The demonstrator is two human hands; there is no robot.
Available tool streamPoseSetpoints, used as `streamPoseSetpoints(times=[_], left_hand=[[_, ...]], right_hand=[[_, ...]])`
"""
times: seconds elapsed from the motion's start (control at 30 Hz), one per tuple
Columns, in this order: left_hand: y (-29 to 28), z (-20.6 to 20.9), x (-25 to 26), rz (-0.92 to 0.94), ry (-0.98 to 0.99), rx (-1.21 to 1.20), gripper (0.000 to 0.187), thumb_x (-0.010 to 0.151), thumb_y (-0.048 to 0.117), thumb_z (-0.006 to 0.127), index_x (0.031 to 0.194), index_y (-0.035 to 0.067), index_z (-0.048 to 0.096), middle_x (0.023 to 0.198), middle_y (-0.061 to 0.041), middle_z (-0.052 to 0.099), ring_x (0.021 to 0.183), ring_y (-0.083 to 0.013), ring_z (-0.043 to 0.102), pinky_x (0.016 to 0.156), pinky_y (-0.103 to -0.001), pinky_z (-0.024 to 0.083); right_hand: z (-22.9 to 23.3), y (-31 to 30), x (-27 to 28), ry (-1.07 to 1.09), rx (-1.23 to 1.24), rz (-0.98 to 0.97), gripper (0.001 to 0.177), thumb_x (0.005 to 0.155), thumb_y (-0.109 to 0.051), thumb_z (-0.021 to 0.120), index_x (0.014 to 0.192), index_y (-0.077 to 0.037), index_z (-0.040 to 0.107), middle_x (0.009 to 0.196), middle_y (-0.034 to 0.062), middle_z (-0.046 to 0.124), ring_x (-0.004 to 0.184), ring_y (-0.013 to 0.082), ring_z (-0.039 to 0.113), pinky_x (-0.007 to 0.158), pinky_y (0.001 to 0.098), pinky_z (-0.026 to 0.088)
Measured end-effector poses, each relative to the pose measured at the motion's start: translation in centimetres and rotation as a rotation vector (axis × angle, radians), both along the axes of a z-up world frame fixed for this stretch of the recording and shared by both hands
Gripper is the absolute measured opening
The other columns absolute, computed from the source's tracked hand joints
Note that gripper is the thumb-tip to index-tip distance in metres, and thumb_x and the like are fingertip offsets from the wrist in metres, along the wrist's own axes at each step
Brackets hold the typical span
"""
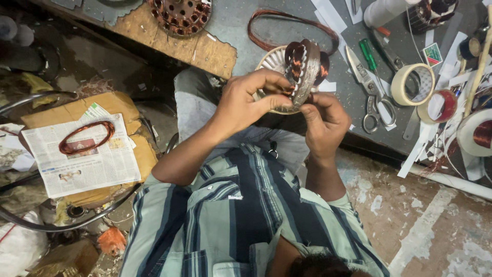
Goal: The person is winding copper wire around a motor stator core. They carefully thread the wire through slots, secure it with tape, and use a screwdriver to adjust the winding. The task involves repetitive winding and securing actions.
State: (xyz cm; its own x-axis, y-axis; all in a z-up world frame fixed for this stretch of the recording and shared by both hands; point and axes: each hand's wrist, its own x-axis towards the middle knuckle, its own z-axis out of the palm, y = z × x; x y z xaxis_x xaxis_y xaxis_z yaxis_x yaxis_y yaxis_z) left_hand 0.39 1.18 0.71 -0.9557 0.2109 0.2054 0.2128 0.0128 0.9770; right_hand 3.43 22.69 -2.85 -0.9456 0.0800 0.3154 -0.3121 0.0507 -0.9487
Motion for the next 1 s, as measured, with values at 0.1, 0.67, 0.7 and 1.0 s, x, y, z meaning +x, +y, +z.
streamPoseSetpoints(times=[0.1,0.67,0.7,1.0], left_hand=[[0.3,-0.3,-0.1,0.093,0.189,-0.025,0.020,0.093,0.015,0.082,0.111,0.007,0.078,0.104,-0.008,0.080,0.093,-0.0165,0.079,0.082,-0.030,0.063],[-1.2,-2.8,-0.4,0.083,0.556,-0.232,0.015,0.091,0.008,0.078,0.103,0.000,0.075,0.103,-0.013,0.077,0.098,-0.0293,0.076,0.089,-0.040,0.060],[-1.3,-2.6,-0.5,0.079,0.559,-0.223,0.014,0.091,0.006,0.077,0.103,-0.001,0.076,0.103,-0.014,0.077,0.098,-0.0293,0.076,0.088,-0.039,0.060],[0.2,0.1,-1.0,-0.221,0.094,0.162,0.099,0.100,0.008,0.083,0.164,0.007,0.007,0.127,-0.017,0.073,0.113,-0.0185,0.069,0.102,-0.030,0.053]], right_hand=[[0.1,-0.2,0.3,0.035,0.112,-0.051,0.017,0.101,-0.007,0.076,0.107,0.006,0.068,0.104,0.0080,0.070,0.093,0.0103,0.063,0.086,0.0243,0.052],[1.3,-0.6,0.1,0.163,0.243,-0.056,0.016,0.092,0.003,0.082,0.104,0.006,0.072,0.101,0.0120,0.072,0.094,0.0170,0.068,0.086,0.0286,0.054],[1.5,-0.6,0.1,0.162,0.277,-0.064,0.015,0.093,0.004,0.081,0.105,0.006,0.072,0.101,0.0131,0.073,0.093,0.0180,0.069,0.085,0.0291,0.054],[1.9,-1.8,0.9,0.299,0.454,-0.161,0.015,0.093,0.006,0.077,0.107,0.006,0.070,0.104,0.0201,0.073,0.096,0.0321,0.074,0.088,0.0365,0.059]])
